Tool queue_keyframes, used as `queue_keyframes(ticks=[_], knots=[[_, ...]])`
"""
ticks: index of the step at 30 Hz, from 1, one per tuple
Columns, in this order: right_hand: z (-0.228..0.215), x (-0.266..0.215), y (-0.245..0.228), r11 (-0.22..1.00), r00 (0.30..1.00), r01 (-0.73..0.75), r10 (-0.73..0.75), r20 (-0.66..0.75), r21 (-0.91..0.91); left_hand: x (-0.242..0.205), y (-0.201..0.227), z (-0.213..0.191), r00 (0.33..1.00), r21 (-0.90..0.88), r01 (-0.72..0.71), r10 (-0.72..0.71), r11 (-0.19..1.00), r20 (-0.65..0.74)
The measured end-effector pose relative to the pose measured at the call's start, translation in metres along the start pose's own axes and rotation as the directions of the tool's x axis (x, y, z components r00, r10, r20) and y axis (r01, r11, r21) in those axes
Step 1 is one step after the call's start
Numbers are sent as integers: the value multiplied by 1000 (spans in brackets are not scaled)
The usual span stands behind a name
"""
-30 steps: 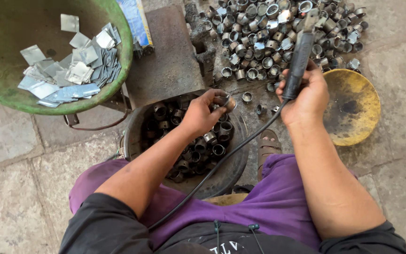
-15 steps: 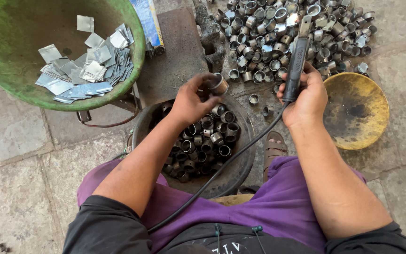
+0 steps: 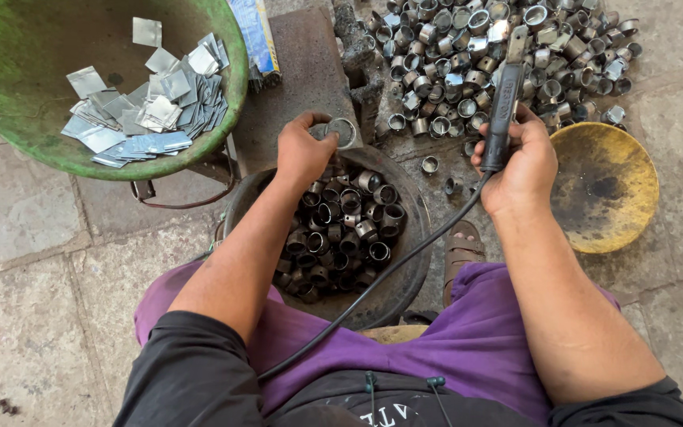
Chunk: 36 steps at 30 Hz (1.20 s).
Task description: The person sits on the floor and repeatedly welds small square metal plates onto cylindrical metal pieces using a handheld welding torch. They pick up a cylinder, place a plate on top, weld the joint, and drop the finished piece into a pile.
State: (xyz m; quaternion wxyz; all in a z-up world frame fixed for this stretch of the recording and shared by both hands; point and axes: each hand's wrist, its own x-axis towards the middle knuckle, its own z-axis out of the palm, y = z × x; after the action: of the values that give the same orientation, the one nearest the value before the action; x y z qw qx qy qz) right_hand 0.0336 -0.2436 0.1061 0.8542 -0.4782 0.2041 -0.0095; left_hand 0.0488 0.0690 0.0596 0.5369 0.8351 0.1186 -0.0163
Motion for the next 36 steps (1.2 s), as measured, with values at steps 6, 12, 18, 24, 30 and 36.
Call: queue_keyframes(ticks=[6, 12, 18, 24, 30, 36], knots=[[-3, 1, -1, 1000, 999, -29, 29, -21, 3, 5, -9, 3, 998, -14, 56, -56, 998, -39], [-10, 10, 2, 999, 999, -44, 44, 19, 28, 13, -9, -13, 927, 276, -331, 366, 902, -84], [-13, 8, -3, 996, 997, -77, 76, 13, 48, 45, -11, -97, 930, 553, -184, 326, 813, -171], [-7, 6, -5, 996, 995, -84, 84, -48, -3, 53, -45, -184, 934, 672, 108, 157, 733, -322], [-5, 7, -3, 996, 996, -87, 87, -34, -6, 56, -54, -187, 957, 686, 138, 82, 714, -278], [-7, 6, -4, 996, 995, -90, 90, -44, 3, 59, -54, -183, 957, 704, 158, 68, 692, -281]])
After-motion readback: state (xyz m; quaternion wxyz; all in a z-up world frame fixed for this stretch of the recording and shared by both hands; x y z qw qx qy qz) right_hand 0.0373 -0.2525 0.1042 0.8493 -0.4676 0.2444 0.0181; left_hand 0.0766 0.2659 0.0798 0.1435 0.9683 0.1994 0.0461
